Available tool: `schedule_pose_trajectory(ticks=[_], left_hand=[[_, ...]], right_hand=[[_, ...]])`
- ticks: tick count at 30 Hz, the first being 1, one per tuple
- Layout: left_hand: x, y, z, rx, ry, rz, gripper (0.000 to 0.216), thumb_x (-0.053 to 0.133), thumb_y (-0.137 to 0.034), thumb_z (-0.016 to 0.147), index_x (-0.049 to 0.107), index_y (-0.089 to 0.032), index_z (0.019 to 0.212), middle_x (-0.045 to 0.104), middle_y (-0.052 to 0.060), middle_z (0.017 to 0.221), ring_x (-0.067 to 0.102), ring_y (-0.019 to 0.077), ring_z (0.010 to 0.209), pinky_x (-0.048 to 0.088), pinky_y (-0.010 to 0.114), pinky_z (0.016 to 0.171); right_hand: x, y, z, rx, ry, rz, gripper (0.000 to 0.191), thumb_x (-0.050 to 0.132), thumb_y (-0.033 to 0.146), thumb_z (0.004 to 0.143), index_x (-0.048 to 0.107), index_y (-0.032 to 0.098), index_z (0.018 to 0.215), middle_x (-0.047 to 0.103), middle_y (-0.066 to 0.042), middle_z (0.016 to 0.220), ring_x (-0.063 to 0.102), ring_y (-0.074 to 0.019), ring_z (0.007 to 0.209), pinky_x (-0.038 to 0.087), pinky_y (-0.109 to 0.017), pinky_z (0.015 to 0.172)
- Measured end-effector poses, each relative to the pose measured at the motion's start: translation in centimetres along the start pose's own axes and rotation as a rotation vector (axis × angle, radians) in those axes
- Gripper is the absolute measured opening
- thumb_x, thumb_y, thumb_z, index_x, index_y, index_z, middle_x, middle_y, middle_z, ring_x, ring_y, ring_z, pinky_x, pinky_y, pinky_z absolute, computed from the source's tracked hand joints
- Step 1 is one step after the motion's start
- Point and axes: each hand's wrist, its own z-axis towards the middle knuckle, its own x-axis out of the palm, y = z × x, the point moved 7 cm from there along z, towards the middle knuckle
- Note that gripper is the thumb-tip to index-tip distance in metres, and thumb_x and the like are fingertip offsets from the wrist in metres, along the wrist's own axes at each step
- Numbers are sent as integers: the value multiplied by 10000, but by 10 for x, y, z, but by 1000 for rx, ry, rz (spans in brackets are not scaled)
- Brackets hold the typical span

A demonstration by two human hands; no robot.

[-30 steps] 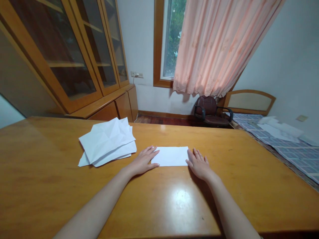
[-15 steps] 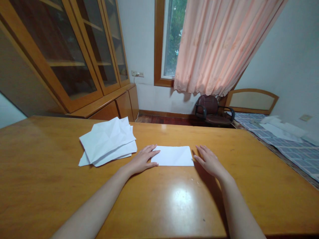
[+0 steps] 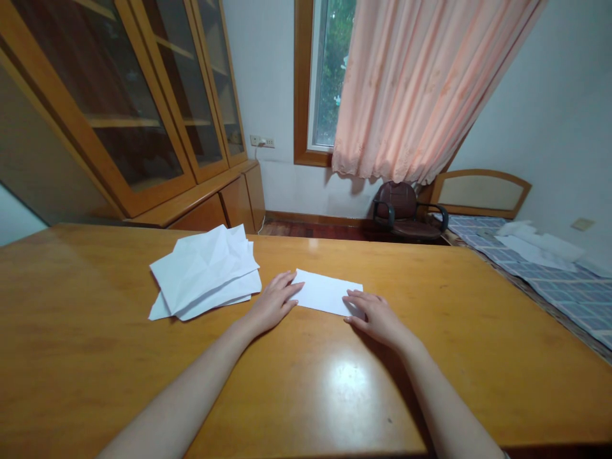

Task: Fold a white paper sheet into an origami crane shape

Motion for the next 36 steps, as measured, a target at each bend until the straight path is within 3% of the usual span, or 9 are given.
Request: schedule_pose_trajectory(ticks=[3,6,9,14,18,21,24,32,36], left_hand=[[0,-22,-2,52,-27,29,365,436,-156,904,558,-226,1241,427,84,1412,321,250,1324,285,452,1092],[12,-49,-7,124,84,-9,400,484,-263,906,490,-270,1305,423,56,1422,329,248,1323,284,450,1096],[21,-62,-11,130,186,-42,411,411,-301,941,431,-301,1351,386,47,1451,311,258,1339,286,480,1087],[17,-56,-11,146,210,-113,488,473,-458,901,432,-292,1358,446,83,1385,301,279,1339,269,476,1091],[12,-47,-8,175,216,-193,529,572,-522,825,522,-278,1292,487,108,1305,365,280,1293,321,433,1059],[13,-44,-7,219,252,-234,580,611,-582,764,547,-300,1267,489,101,1300,329,296,1315,291,452,1071],[14,-43,-7,229,263,-256,605,625,-600,738,543,-318,1267,483,95,1300,309,307,1322,255,477,1081],[9,-46,-5,244,169,-218,520,620,-602,738,617,-319,1174,537,78,1203,431,277,1188,306,429,1011],[5,-49,-2,256,136,-157,515,617,-620,725,633,-321,1144,573,66,1139,482,258,1097,321,410,954]], right_hand=[[-3,7,1,-17,-51,-62,406,564,429,842,593,244,1202,524,-99,1341,459,-274,1221,312,-460,980],[-5,18,0,-47,-83,-93,360,562,422,850,623,247,1159,559,-101,1301,481,-286,1165,343,-453,925],[-6,32,-3,-113,-81,-43,271,519,342,884,655,258,1103,621,-88,1214,527,-257,1072,365,-414,886],[-11,33,-3,-195,-70,93,349,462,125,838,663,242,1098,703,-69,996,586,-204,920,411,-360,848],[-12,17,-1,-215,-106,92,399,475,135,817,629,254,1165,623,-54,1217,520,-230,1137,382,-420,972],[-4,8,-2,-198,-44,66,500,491,116,781,564,264,1253,510,-54,1358,399,-247,1286,328,-461,1041],[4,5,-3,-172,25,54,478,513,168,795,562,280,1257,429,-68,1422,311,-268,1348,305,-490,1055],[0,17,-3,-179,87,105,347,502,281,865,622,272,1190,471,-71,1391,306,-274,1351,267,-508,1072],[0,33,-6,-219,173,143,473,653,497,753,619,302,1183,449,-57,1410,267,-295,1368,166,-554,1097]])
